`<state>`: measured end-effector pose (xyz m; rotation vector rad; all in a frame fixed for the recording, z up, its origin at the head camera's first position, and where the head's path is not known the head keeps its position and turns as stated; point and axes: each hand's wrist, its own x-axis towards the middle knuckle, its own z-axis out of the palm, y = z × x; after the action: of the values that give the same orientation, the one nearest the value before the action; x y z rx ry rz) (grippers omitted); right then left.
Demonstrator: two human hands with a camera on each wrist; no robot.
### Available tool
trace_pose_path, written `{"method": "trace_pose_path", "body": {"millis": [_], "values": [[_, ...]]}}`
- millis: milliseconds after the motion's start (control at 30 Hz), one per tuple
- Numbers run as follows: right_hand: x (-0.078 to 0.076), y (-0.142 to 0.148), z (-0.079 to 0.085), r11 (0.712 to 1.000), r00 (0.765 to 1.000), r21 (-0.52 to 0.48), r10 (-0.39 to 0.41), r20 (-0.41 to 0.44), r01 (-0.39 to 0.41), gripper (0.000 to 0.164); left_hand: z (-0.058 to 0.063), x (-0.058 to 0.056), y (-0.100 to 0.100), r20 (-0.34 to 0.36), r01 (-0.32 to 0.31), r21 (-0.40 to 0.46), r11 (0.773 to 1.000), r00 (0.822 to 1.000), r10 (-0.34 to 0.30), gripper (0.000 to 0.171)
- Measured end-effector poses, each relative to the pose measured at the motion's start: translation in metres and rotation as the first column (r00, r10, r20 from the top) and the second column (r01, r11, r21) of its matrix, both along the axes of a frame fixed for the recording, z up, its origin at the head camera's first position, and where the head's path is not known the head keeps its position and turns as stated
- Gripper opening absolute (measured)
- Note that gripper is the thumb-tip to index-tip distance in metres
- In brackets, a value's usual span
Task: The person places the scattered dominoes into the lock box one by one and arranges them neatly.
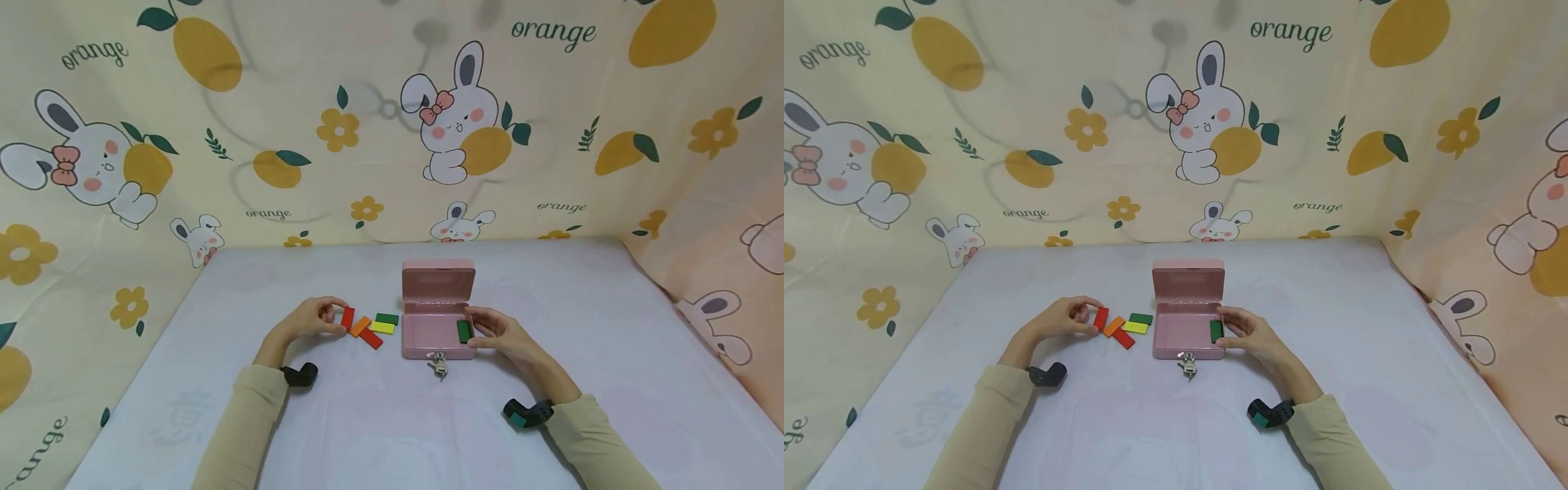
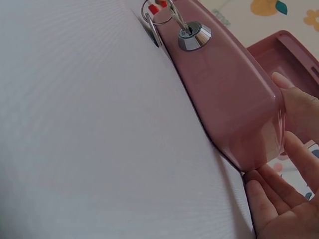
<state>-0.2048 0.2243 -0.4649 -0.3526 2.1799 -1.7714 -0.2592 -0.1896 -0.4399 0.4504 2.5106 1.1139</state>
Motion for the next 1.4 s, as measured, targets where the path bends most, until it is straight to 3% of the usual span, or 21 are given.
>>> {"method": "trace_pose_path", "body": {"millis": [367, 600, 833, 1033, 1400], "values": [[-0.001, 0.002, -0.002, 0.998, 0.995, -0.057, 0.031, -0.092, -0.036, 0.072, 0.005, 0.012, 0.012, -0.097, 0.024, 0.050, 0.998, 0.995, -0.019, 0.045], [-0.002, -0.002, -0.002, 0.997, 0.992, -0.070, 0.032, -0.120, -0.041, 0.071, 0.009, 0.019, 0.024, -0.126, -0.001, 0.079, 0.997, 0.992, 0.011, 0.046], [-0.002, -0.003, -0.002, 0.996, 0.994, -0.080, 0.036, -0.107, -0.044, 0.073, 0.011, 0.026, 0.035, -0.167, 0.019, 0.114, 0.993, 0.986, 0.000, 0.044], [-0.002, -0.003, -0.003, 0.995, 0.997, -0.094, 0.030, -0.076, -0.038, 0.075, 0.015, 0.030, 0.045, -0.156, 0.014, 0.127, 0.992, 0.988, 0.006, 0.042], [0.001, -0.004, -0.002, 0.997, 0.999, -0.073, 0.020, -0.045, -0.023, 0.074, 0.019, 0.033, 0.060, -0.198, 0.051, 0.151, 0.987, 0.980, -0.020, 0.043]]}}
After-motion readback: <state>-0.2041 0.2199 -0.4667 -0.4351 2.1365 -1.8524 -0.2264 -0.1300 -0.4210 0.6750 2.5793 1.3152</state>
